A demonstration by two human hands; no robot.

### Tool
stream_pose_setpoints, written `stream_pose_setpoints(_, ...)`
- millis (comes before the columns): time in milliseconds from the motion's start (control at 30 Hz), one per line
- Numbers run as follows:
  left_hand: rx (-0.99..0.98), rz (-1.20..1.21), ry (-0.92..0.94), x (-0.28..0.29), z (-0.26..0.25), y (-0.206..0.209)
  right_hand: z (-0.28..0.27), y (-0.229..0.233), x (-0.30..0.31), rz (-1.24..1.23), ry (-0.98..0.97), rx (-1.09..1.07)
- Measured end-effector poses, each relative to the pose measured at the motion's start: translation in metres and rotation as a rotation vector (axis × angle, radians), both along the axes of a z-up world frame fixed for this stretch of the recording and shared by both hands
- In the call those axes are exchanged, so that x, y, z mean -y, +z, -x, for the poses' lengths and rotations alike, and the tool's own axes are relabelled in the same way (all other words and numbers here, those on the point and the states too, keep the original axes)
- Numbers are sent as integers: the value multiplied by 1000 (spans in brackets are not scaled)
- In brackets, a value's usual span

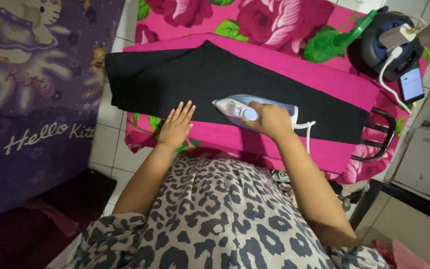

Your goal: The person spreads a pair of black pants on an ironing board, sprays them with water from a green bottle, irons both legs with a steam iron, and then folds the pants into a rectangular shape.

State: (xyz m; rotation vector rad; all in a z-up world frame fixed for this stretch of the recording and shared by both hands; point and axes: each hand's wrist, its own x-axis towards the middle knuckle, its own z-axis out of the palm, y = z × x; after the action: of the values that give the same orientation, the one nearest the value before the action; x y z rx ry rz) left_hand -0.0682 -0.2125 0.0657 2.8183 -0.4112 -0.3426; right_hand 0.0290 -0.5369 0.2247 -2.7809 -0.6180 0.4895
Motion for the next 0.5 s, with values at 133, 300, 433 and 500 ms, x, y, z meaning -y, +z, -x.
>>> stream_pose_setpoints(133, -6, 15, 7, 0, -1, -1, 7, -1, 9, -23, 77, -5)
stream_pose_setpoints(300, -69, 57, 19, 1, -4, -1, 18, -1, 21, -35, 95, -25)
stream_pose_setpoints(433, -104, 52, 22, 0, -5, 1, 8, -2, 34, -48, 18, 20)
stream_pose_setpoints(500, -149, 78, 29, -1, -4, 3, -1, -4, 40, -46, -53, 47)
